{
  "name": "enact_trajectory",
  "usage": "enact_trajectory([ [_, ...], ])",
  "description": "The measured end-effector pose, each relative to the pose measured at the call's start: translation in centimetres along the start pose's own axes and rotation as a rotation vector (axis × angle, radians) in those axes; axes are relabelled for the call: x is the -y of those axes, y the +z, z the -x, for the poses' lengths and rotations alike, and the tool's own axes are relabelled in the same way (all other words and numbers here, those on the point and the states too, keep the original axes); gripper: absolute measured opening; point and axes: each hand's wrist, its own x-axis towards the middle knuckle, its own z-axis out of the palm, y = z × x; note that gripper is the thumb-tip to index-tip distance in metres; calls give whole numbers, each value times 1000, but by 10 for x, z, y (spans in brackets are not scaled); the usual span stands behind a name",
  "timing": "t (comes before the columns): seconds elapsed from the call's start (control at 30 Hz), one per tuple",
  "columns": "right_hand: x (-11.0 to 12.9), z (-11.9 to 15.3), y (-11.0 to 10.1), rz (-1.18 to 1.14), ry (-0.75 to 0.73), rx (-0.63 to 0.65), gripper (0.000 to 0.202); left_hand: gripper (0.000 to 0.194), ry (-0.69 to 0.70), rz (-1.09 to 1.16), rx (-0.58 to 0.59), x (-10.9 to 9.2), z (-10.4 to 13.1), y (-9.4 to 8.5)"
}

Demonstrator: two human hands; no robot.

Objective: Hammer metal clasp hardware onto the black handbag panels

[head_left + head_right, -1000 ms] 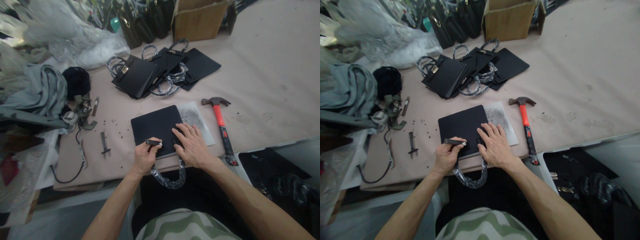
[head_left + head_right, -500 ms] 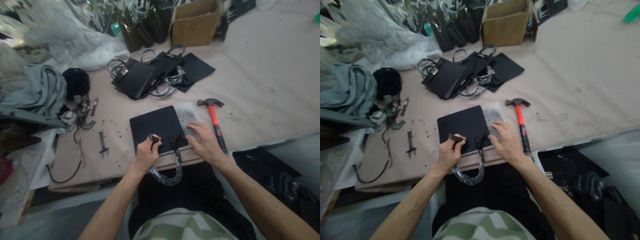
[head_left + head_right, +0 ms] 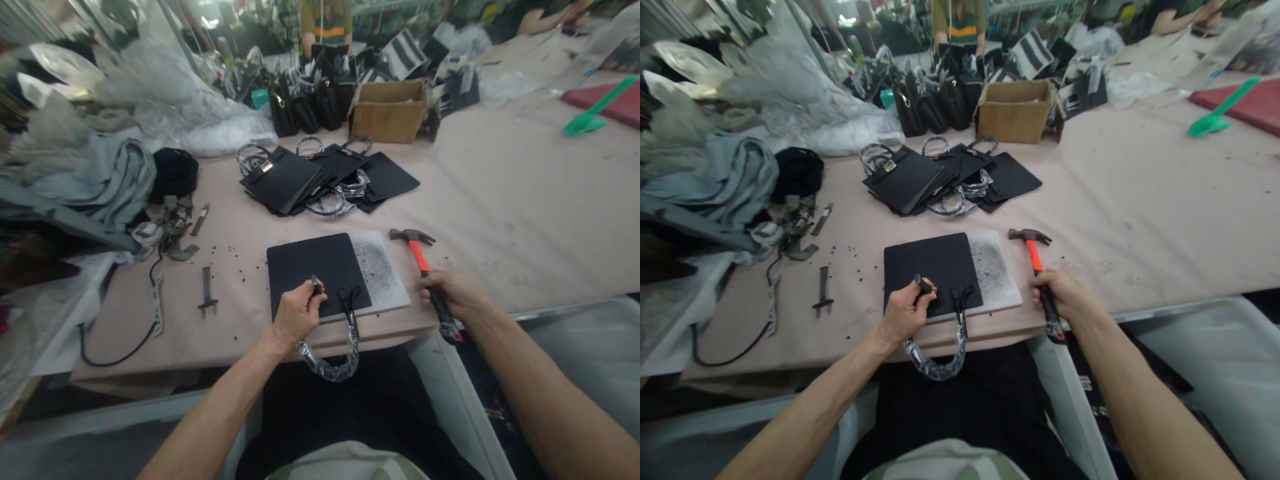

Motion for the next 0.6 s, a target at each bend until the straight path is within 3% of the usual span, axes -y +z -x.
enact_trajectory([
  [0.13, 36, 25, -10, -161, -84, 131, 24, 10, 8, 4, 8, 2, 0, 1],
  [0.27, 67, 80, -7, -302, -244, 53, 36, 10, -3, 3, 20, 3, 1, 3],
  [0.33, 74, 103, -5, -104, -442, 8, 38, 10, 7, -5, 17, 3, 1, 3],
  [0.43, 80, 120, -2, 409, -730, 66, 41, 10, 23, -18, 5, 4, 1, 4],
  [0.53, 90, 128, -9, 622, -818, 101, 38, 11, 35, -23, 2, 4, 1, 5],
  [0.6, 101, 136, -16, 546, -807, -5, 37, 10, 36, -20, 8, 3, 2, 4],
])
